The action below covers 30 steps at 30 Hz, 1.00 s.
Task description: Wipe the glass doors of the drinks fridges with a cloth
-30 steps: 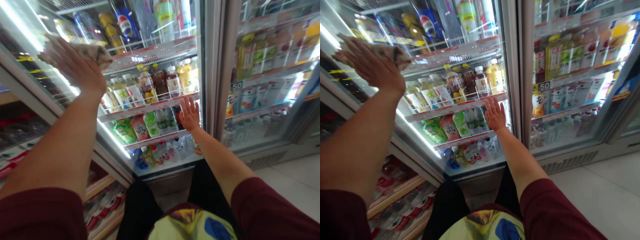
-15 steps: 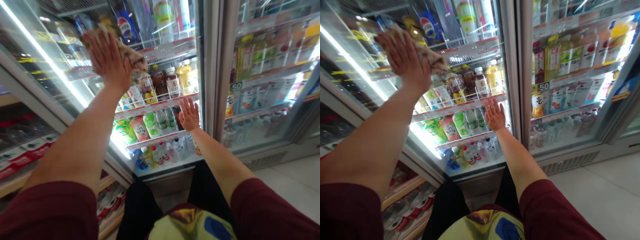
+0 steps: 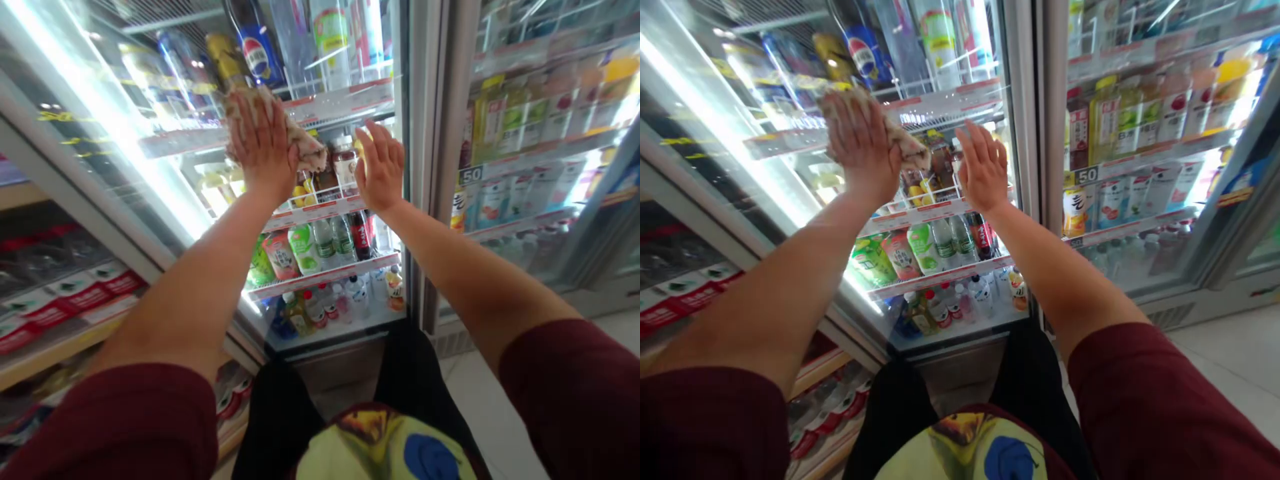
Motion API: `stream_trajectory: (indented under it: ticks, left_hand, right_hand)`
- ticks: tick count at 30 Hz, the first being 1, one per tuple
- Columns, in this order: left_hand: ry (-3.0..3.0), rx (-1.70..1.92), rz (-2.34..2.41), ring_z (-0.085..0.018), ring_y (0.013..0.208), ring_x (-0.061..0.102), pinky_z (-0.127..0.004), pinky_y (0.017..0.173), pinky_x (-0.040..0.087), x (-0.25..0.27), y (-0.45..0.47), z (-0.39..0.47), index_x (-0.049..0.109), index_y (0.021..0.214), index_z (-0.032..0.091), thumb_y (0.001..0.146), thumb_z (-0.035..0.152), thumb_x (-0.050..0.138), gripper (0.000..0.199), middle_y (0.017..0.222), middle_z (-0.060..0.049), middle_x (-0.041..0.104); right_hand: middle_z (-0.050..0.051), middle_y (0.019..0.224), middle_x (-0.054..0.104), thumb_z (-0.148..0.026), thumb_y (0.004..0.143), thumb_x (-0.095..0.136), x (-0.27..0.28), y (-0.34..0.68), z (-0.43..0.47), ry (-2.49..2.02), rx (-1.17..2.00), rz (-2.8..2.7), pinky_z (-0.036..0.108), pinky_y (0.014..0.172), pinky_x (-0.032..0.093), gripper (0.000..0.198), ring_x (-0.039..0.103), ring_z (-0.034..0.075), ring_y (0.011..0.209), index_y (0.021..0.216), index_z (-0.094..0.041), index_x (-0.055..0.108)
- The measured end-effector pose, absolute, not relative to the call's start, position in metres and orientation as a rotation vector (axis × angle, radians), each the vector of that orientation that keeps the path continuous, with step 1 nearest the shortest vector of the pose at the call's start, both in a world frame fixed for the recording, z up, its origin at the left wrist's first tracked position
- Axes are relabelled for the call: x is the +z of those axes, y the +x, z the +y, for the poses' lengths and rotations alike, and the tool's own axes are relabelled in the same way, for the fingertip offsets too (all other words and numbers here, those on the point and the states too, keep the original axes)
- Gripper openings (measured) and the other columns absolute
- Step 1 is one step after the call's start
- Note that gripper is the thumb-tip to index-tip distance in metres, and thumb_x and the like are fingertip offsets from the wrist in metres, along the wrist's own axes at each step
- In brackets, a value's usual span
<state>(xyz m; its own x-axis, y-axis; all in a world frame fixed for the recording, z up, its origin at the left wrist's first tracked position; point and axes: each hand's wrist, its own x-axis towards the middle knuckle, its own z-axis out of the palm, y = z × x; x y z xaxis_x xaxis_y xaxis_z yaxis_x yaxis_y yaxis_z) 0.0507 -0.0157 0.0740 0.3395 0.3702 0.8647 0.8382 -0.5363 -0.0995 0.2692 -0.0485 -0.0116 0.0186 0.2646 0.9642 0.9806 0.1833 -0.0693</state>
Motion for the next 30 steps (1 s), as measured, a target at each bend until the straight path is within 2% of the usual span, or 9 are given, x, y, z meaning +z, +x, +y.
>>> stream_trajectory:
  ticks: [5,8,11,13,17,20,22,27,30]
  left_hand:
    - [-2.191,-0.983,-0.924,-0.025,0.161,-0.01,-0.055,0.13,-0.012,0.051,0.045,-0.01,0.021,0.165,0.018,0.097,0.04,0.046,0.075,0.174,-0.002,0.008]
    - [-2.234,-0.884,-0.842,-0.018,0.16,-0.014,-0.049,0.13,-0.017,0.066,0.034,-0.003,0.025,0.163,0.027,0.094,0.049,0.047,0.076,0.174,0.007,0.01]
    - [-2.146,-0.979,-0.872,-0.009,0.156,-0.025,-0.043,0.13,-0.018,0.089,0.028,0.001,0.02,0.164,0.029,0.094,0.054,0.041,0.077,0.172,0.012,0.013]
    - [-2.063,-1.125,-0.934,-0.006,0.153,-0.031,-0.041,0.13,-0.016,0.089,0.031,0.0,0.017,0.165,0.026,0.094,0.054,0.038,0.078,0.172,0.009,0.016]
    - [-2.14,-1.056,-0.931,-0.019,0.159,-0.018,-0.052,0.129,-0.014,0.044,0.046,-0.01,0.024,0.164,0.019,0.096,0.049,0.039,0.075,0.174,-0.001,0.012]
    - [-2.294,-0.821,-0.731,-0.024,0.162,-0.001,-0.055,0.13,-0.008,0.022,0.048,-0.014,0.037,0.159,0.027,0.095,0.046,0.046,0.067,0.172,0.0,0.023]
    - [-2.321,-0.764,-0.662,-0.025,0.162,0.006,-0.054,0.131,-0.005,0.031,0.043,-0.013,0.041,0.157,0.031,0.094,0.046,0.05,0.065,0.169,0.003,0.029]
    - [-2.081,-1.003,-0.905,-0.03,0.161,0.0,-0.062,0.129,-0.004,0.073,0.02,-0.009,0.021,0.165,0.02,0.1,0.05,0.042,0.074,0.174,-0.003,0.012]
    - [-1.993,-1.087,-0.998,-0.031,0.161,-0.003,-0.061,0.129,-0.002,0.051,0.008,-0.009,0.018,0.165,0.014,0.103,0.051,0.038,0.075,0.174,-0.01,0.007]
  right_hand:
    - [0.008,0.172,0.022,-0.042,0.105,0.018,0.005,0.274,-0.036,-1.33,-0.846,-1.496,0.059,0.131,0.014,0.064,0.013,0.027,0.162,0.165,-0.021,0.022]
    - [0.008,0.172,0.022,-0.044,0.105,0.017,-0.004,0.274,-0.033,-1.348,-0.849,-1.5,0.058,0.131,0.012,0.065,0.013,0.026,0.162,0.164,-0.02,0.024]
    - [0.006,0.172,0.024,-0.043,0.105,0.018,-0.008,0.274,-0.033,-1.322,-0.865,-1.478,0.057,0.131,0.011,0.063,0.013,0.025,0.162,0.164,-0.022,0.024]
    - [0.006,0.171,0.026,-0.041,0.105,0.02,-0.008,0.273,-0.034,-1.315,-0.881,-1.46,0.056,0.132,0.012,0.062,0.015,0.025,0.162,0.164,-0.022,0.026]
    - [0.006,0.17,0.028,-0.038,0.106,0.022,-0.01,0.272,-0.036,-1.314,-0.926,-1.45,0.055,0.131,0.016,0.061,0.018,0.026,0.161,0.164,-0.022,0.026]
    - [0.006,0.17,0.029,-0.038,0.106,0.021,-0.013,0.273,-0.036,-1.294,-0.956,-1.451,0.059,0.131,0.017,0.061,0.017,0.026,0.161,0.165,-0.024,0.021]
    - [0.005,0.17,0.029,-0.037,0.106,0.022,-0.014,0.273,-0.036,-1.293,-0.962,-1.445,0.059,0.131,0.017,0.06,0.017,0.026,0.161,0.165,-0.025,0.021]
    - [0.005,0.17,0.03,-0.03,0.104,0.025,-0.016,0.273,-0.038,-1.329,-0.919,-1.444,0.055,0.132,0.017,0.059,0.019,0.025,0.161,0.162,-0.022,0.031]
    - [0.004,0.169,0.031,-0.03,0.105,0.024,-0.017,0.275,-0.037,-1.301,-0.911,-1.451,0.057,0.132,0.017,0.059,0.02,0.024,0.161,0.163,-0.022,0.03]
